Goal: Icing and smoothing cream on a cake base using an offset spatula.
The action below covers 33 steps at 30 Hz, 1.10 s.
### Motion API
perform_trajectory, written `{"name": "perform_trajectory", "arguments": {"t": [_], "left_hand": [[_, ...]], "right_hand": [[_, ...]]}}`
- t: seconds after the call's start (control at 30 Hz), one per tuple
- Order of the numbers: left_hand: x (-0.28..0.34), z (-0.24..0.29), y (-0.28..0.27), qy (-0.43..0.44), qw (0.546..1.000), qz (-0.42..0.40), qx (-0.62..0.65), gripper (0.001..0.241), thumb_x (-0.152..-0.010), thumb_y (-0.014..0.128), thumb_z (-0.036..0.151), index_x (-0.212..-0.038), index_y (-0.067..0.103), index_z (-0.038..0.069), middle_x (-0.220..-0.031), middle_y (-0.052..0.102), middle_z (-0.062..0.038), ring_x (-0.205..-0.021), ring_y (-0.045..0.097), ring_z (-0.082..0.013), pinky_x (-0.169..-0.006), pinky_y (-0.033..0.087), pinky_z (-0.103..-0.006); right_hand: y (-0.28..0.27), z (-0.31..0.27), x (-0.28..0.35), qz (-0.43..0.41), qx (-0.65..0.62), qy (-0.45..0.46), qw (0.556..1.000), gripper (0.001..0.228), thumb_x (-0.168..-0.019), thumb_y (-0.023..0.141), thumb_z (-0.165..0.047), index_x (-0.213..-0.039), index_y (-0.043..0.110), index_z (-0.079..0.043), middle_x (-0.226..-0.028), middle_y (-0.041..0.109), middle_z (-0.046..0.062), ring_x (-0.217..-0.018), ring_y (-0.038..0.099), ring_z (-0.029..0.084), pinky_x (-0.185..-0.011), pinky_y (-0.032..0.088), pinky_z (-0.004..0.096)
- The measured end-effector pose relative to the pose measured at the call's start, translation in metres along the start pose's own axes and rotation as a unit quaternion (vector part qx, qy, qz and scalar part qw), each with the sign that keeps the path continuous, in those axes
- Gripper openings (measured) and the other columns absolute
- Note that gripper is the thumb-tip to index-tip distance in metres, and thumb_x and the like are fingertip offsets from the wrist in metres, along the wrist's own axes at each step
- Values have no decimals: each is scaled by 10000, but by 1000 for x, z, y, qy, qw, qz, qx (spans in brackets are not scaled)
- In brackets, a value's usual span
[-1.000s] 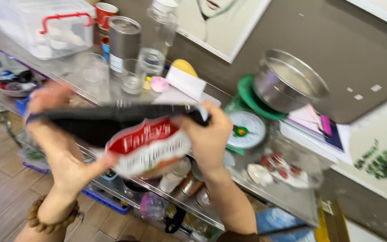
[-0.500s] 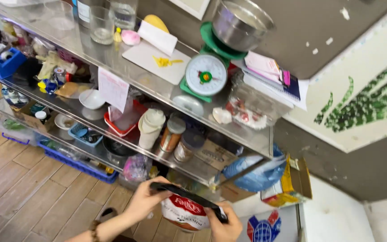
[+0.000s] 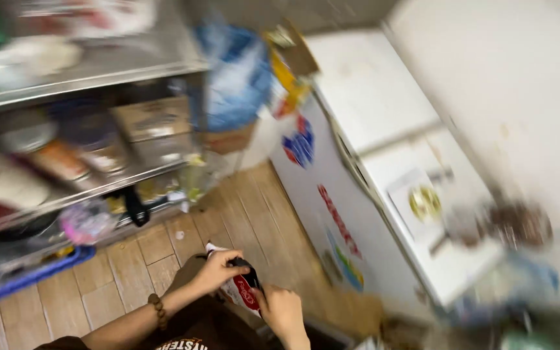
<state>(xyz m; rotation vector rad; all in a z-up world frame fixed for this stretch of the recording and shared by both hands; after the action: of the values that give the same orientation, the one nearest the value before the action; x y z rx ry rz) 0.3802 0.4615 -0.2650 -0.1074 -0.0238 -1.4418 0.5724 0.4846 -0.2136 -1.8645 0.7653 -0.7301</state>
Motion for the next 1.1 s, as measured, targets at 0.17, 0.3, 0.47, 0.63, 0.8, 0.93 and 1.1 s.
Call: {"name": "perform_trajectory", "arguments": {"t": [0.17,0.3,0.47,0.63,0.8,0.93,1.1], "left_hand": [[-45,-22,40,-46,966,-209,-144,356,-828,776,218,-1163,666,168,-1099,713,22,-930,634,-139,-809,501,-269],[-82,-40,56,10,923,-275,-270,559,-889,700,372,-1371,543,138,-1436,566,-60,-1325,530,-257,-1067,439,-408],[-106,-70,64,40,878,-377,-293,439,-901,670,373,-1265,614,132,-1351,640,-13,-1240,600,-221,-1035,467,-385],[-114,-118,68,-55,822,-457,-334,455,-954,673,360,-1341,618,127,-1349,646,-181,-1306,581,-386,-1102,440,-518],[-125,-229,70,3,856,-393,-335,445,-847,704,399,-1209,646,147,-1274,688,23,-1156,655,-208,-963,510,-336],[-133,-330,66,-41,795,-435,-421,537,-918,564,544,-1320,605,191,-1439,594,26,-1296,590,-195,-1095,481,-419],[-150,-401,73,-44,847,-376,-373,528,-850,658,475,-1287,649,178,-1361,661,14,-1234,639,-205,-1012,508,-329]], "right_hand": [[55,30,23,42,-78,159,983,372,-975,597,-415,-785,697,-111,-666,702,142,-580,641,414,-541,503,485],[150,76,43,131,-227,386,885,423,-981,630,-403,-807,696,-23,-663,701,166,-557,640,398,-566,513,473],[283,140,99,194,-479,623,587,523,-1005,557,-451,-1060,641,63,-863,732,217,-671,704,336,-620,556,386],[448,231,152,230,-593,665,391,547,-1030,540,-348,-1252,510,151,-878,731,332,-684,782,374,-584,679,474],[571,333,201,320,-608,674,273,412,-1090,482,-329,-1186,585,58,-854,715,208,-676,729,284,-615,623,441],[630,400,233,345,-583,690,254,423,-1072,493,-328,-1303,602,9,-921,747,205,-691,749,287,-505,600,373],[673,490,255,363,-581,695,217,439,-1095,441,-348,-1303,609,0,-1000,719,205,-889,717,318,-841,588,474]]}}
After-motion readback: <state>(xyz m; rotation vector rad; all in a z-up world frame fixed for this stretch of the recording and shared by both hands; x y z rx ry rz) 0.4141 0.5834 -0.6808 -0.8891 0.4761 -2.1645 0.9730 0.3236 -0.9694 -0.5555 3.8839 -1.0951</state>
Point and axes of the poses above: each hand's wrist, its own x-axis away from the middle knuckle, its own y-axis out of the palm, z = x × y, the point moved 6 cm from there along -x, towards the middle knuckle
